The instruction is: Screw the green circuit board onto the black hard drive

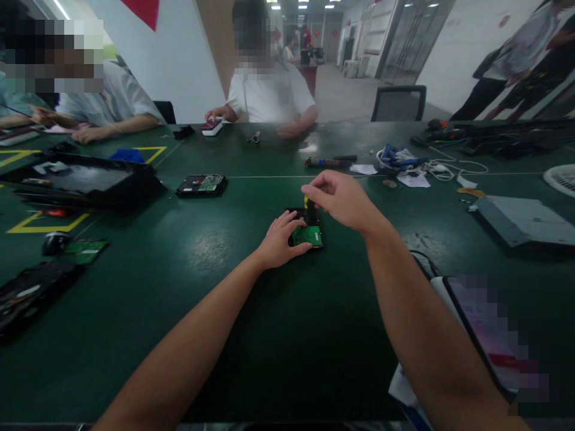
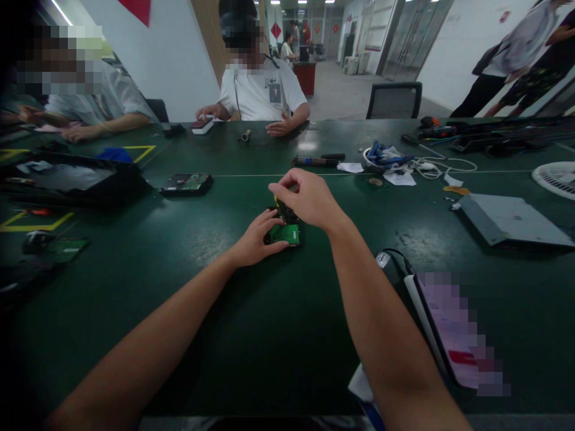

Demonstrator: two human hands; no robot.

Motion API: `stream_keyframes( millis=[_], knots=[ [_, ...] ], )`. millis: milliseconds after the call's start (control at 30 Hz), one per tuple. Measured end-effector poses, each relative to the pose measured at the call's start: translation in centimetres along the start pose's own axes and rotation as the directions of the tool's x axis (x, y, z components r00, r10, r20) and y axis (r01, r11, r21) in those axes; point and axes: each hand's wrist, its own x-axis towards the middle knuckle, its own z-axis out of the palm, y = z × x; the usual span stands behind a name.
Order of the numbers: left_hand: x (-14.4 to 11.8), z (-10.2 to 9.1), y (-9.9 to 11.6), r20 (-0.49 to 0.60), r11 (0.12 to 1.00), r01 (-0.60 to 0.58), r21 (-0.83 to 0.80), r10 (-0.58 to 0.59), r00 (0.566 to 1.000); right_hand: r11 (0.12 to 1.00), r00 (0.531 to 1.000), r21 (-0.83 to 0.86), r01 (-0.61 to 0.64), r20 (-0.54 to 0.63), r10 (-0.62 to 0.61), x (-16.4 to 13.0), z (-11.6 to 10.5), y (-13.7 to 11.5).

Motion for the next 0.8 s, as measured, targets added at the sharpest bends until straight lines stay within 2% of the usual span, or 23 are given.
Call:
stream_keyframes(
  millis=[133,233,400,600,667,800],
  knots=[
    [-0.02,-0.11,0.11,0.011,1.0,0.003,0.005,-0.003,1.0,0.998,0.999,-0.062,-0.013,-0.036,0.01,0.12,0.1,0.24],
    [-0.03,-0.17,0.15,0.008,1.0,0.008,0.006,-0.008,1.0,0.999,0.999,-0.032,-0.027,-0.028,0.026,0.01,0.32,0.14],
    [0.0,-0.19,0.16,0.017,1.0,0.005,-0.003,-0.005,1.0,0.996,0.999,0.092,-0.018,0.046,0.014,-0.23,0.43,-0.34],
    [0.05,-0.01,-0.03,0.005,1.0,0.001,-0.011,-0.001,1.0,0.987,0.992,0.15,-0.053,0.119,0.035,-0.17,0.11,-0.29],
    [0.01,0.0,-0.06,0.006,1.0,0.003,-0.008,-0.003,1.0,0.995,0.995,0.097,-0.031,0.092,0.022,-0.12,-0.11,-0.13],
    [-0.07,-0.04,-0.06,0.012,1.0,0.002,0.0,-0.002,1.0,0.998,0.998,-0.057,-0.018,-0.056,0.015,0.03,-0.43,0.24]
  ],
)
